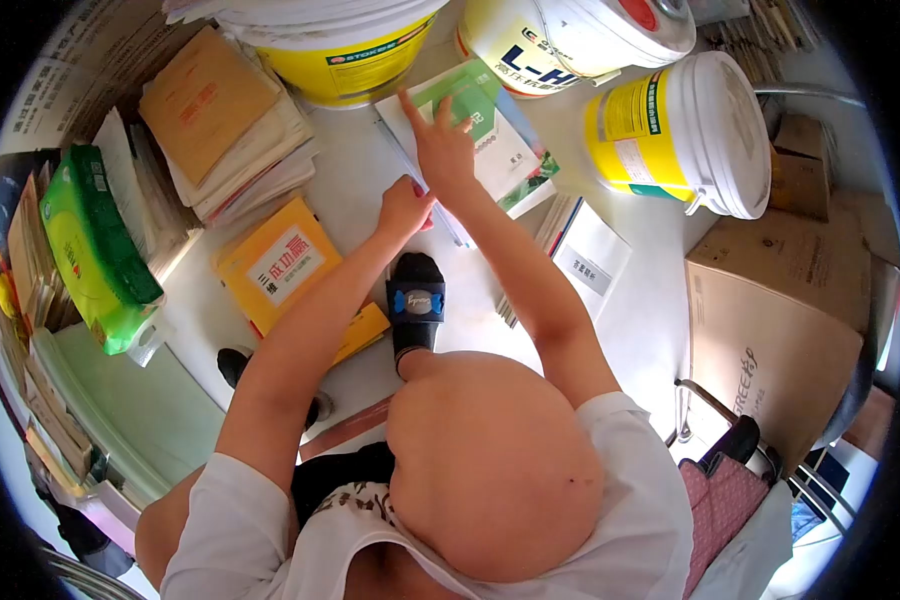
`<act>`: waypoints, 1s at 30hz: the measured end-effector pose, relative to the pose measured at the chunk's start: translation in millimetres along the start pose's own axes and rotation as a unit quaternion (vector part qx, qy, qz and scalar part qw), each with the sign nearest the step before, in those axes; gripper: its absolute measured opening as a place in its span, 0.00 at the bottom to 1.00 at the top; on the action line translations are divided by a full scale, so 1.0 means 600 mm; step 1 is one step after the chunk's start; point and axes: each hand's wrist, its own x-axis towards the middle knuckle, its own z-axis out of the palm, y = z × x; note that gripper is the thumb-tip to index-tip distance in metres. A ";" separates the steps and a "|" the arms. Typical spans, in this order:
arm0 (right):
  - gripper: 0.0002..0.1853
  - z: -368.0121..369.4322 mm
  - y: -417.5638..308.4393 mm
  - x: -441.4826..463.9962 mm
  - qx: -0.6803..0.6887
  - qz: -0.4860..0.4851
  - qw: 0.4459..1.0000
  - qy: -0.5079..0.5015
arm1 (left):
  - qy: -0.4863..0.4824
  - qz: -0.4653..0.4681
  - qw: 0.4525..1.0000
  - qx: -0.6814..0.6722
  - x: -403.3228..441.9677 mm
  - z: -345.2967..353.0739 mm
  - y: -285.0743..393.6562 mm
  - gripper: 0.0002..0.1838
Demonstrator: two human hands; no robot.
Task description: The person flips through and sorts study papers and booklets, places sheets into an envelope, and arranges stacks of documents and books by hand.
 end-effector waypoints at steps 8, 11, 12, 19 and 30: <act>0.35 0.023 0.002 -0.013 0.122 0.069 0.990 -0.028 | -0.102 0.259 0.920 0.275 -0.073 -0.108 -0.058 0.13; 0.34 0.012 -0.007 -0.024 0.162 0.071 0.984 -0.017 | -0.075 0.277 0.907 0.309 -0.158 -0.236 -0.019 0.10; 0.28 -0.003 -0.019 -0.029 0.176 0.086 0.981 -0.014 | -0.042 0.285 0.900 0.326 -0.181 -0.281 -0.010 0.09; 0.17 -0.141 -0.185 -0.003 0.368 -0.160 0.912 0.086 | 0.183 0.212 0.917 0.283 -0.203 -0.550 -0.013 0.09; 0.37 -0.062 -0.360 0.265 0.144 -0.451 0.874 0.111 | 0.002 0.135 0.990 -0.026 -0.270 -0.446 -0.133 0.09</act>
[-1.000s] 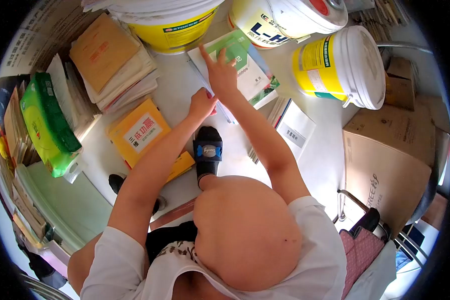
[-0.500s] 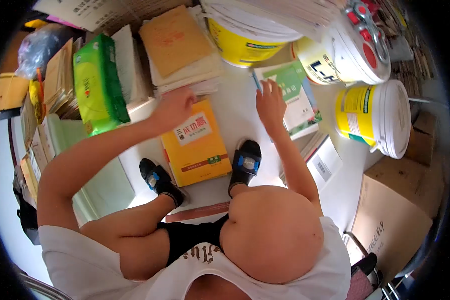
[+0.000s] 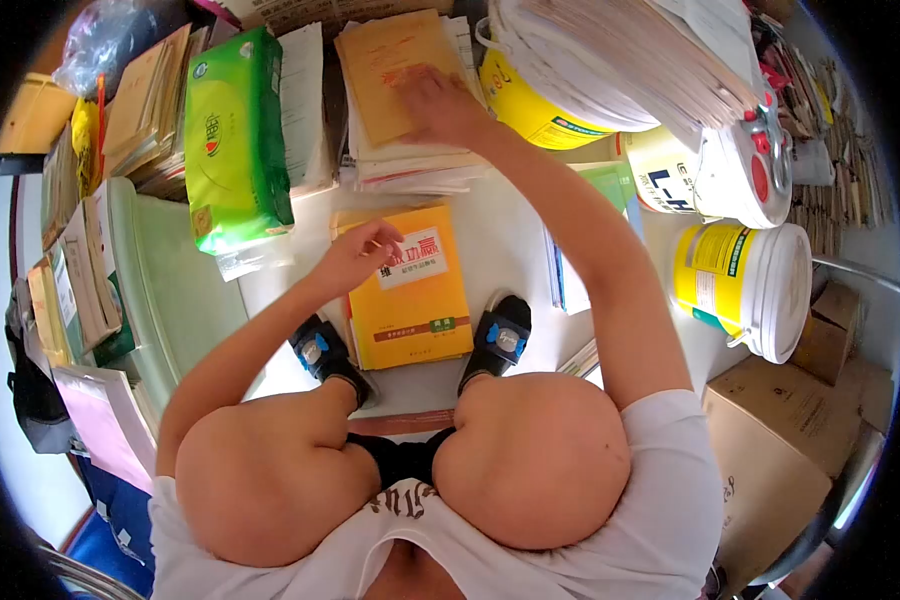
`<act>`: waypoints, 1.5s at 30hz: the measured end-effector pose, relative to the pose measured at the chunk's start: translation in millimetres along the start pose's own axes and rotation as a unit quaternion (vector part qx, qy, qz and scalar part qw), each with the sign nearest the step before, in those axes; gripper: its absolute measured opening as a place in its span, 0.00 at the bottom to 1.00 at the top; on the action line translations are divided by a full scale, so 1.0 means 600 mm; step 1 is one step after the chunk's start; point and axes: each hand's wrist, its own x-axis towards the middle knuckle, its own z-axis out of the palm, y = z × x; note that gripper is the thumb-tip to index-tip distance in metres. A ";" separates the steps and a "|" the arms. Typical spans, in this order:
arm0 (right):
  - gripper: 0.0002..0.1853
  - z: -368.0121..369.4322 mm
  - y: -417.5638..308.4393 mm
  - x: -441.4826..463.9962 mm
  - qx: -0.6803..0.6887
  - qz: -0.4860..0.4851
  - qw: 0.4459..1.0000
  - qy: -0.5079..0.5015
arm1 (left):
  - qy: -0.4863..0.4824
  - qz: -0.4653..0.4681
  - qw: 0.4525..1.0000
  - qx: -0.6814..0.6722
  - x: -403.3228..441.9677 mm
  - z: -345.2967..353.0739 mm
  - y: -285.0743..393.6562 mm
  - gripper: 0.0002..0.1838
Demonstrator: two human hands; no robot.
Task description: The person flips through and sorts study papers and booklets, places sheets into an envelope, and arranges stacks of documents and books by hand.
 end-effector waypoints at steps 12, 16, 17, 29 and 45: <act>0.31 -0.043 -0.003 0.006 0.053 0.067 0.991 -0.103 | -0.011 -0.078 0.969 -0.235 -0.039 0.045 -0.136 0.17; 0.31 -0.076 -0.052 -0.047 0.081 0.142 0.979 -0.119 | 0.042 -0.086 0.946 -0.310 -0.031 0.028 -0.105 0.23; 0.30 -0.091 -0.074 -0.071 0.122 0.143 0.977 -0.105 | 0.055 -0.108 0.912 -0.393 -0.029 0.023 -0.095 0.28; 0.26 -0.168 -0.256 -0.222 0.261 0.101 0.952 -0.125 | 0.032 -0.078 0.871 -0.484 0.020 0.033 -0.058 0.26; 0.23 -0.047 -0.285 -0.272 0.624 0.370 0.688 0.041 | 0.047 -0.115 0.956 -0.265 -0.062 0.060 -0.124 0.29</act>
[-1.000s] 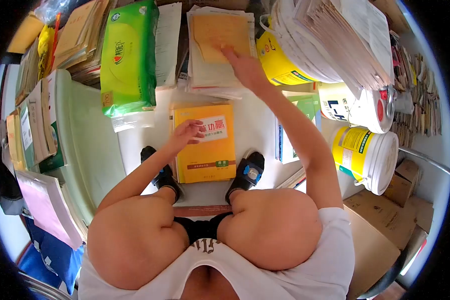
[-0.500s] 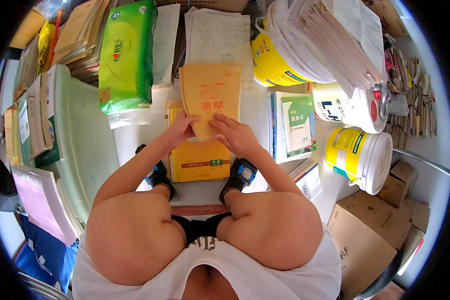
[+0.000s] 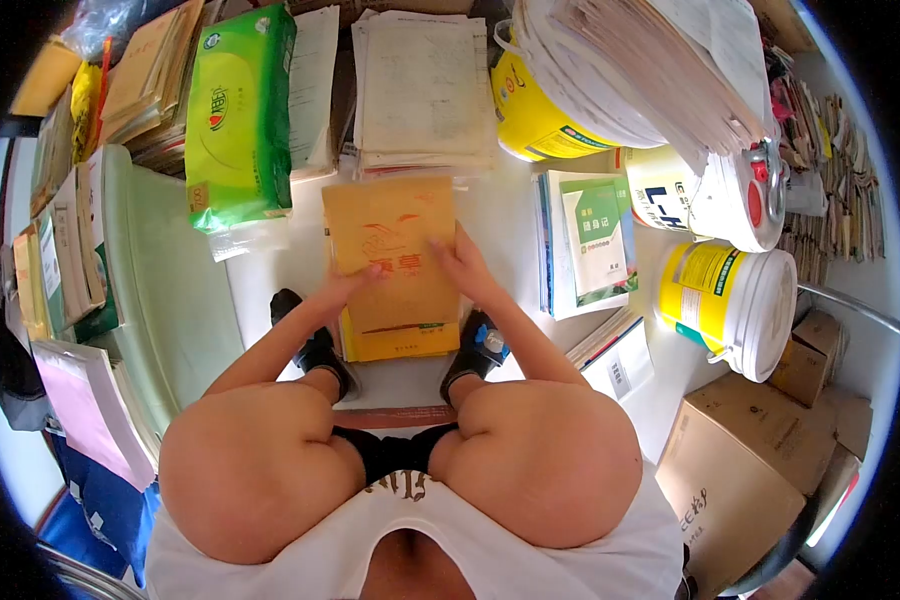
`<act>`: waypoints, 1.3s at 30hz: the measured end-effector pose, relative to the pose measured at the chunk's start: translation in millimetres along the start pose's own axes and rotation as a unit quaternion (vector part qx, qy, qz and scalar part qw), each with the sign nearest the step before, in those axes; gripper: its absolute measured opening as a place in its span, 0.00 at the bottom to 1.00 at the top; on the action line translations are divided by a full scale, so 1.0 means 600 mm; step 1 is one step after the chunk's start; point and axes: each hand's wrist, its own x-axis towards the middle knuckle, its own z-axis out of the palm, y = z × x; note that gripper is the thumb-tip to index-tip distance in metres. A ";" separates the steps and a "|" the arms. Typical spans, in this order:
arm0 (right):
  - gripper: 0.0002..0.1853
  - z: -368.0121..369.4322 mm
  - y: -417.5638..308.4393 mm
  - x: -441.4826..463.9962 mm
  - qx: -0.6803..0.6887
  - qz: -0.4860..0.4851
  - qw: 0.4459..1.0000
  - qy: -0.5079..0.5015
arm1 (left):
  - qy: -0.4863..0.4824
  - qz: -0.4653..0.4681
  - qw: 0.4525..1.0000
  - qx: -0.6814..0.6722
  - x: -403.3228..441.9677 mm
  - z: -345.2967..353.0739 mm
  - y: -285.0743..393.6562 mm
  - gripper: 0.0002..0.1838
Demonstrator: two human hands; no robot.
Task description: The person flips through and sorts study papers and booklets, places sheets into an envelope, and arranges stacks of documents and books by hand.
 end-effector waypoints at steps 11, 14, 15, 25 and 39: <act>0.27 -0.072 -0.096 0.269 -0.492 -0.303 0.816 0.005 | 0.054 0.021 0.998 0.008 -0.024 -0.058 -0.093 0.28; 0.30 -0.072 -0.106 0.297 -0.567 -0.329 0.754 -0.053 | 0.087 0.045 0.989 0.115 -0.019 -0.100 -0.118 0.21; 0.30 -0.072 -0.111 0.300 -0.590 -0.321 0.735 -0.087 | 0.087 0.044 0.989 0.114 -0.029 -0.099 -0.095 0.21; 0.29 -0.062 -0.132 0.307 -0.648 -0.301 0.685 -0.142 | 0.210 0.180 0.928 0.249 -0.034 -0.104 -0.023 0.08; 0.27 -0.063 -0.164 0.352 -0.659 -0.198 0.715 -0.126 | 0.151 0.209 0.929 0.264 -0.028 -0.087 -0.028 0.09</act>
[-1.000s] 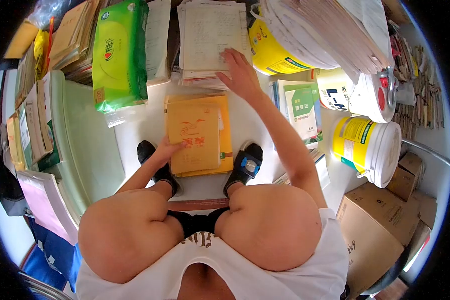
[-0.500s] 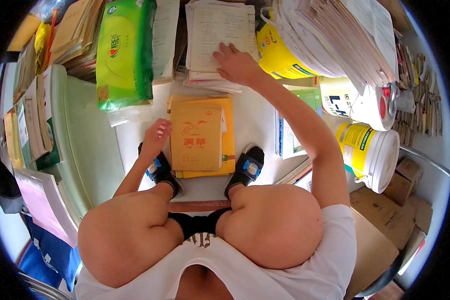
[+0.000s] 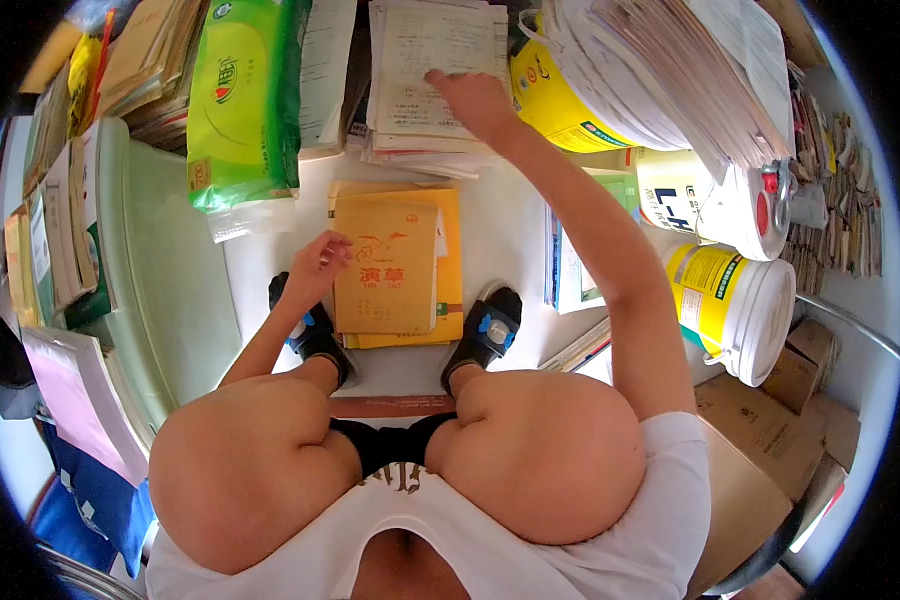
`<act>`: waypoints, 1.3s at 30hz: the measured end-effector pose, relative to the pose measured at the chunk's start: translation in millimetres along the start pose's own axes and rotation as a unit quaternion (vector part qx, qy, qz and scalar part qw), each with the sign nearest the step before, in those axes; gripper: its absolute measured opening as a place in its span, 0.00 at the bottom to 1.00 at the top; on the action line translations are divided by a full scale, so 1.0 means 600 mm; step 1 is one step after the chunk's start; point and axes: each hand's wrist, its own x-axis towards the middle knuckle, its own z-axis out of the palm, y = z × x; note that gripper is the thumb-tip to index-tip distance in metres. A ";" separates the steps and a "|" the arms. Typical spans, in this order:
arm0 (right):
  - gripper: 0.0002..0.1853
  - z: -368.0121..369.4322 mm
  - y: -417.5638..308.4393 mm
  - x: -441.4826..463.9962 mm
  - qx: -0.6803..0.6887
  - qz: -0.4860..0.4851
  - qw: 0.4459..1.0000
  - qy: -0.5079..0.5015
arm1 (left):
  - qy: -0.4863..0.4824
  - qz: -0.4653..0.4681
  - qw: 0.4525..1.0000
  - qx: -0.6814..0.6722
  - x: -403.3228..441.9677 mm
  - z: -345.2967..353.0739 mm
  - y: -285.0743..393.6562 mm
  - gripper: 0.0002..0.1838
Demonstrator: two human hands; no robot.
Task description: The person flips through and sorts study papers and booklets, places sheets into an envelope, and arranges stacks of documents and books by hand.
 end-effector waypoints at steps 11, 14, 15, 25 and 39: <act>0.24 -0.102 -0.018 -0.170 0.413 0.139 0.888 0.144 | -0.111 -0.178 0.928 -0.309 0.077 0.003 0.095 0.29; 0.19 -0.111 -0.077 -0.242 0.536 0.241 0.808 -0.050 | -0.142 -0.174 0.905 -0.361 0.098 0.023 0.131 0.32; 0.16 -0.095 -0.082 -0.264 0.564 0.093 0.819 -0.042 | -0.141 -0.170 0.906 -0.362 0.111 0.036 0.105 0.32; 0.14 0.016 -0.271 -0.340 0.501 -0.155 0.820 -0.230 | -0.172 -0.242 0.721 -0.626 0.030 -0.026 0.080 0.37; 0.28 0.088 -0.236 -0.300 0.332 0.028 0.938 0.099 | 0.001 -0.066 0.994 -0.084 -0.010 0.056 -0.055 0.15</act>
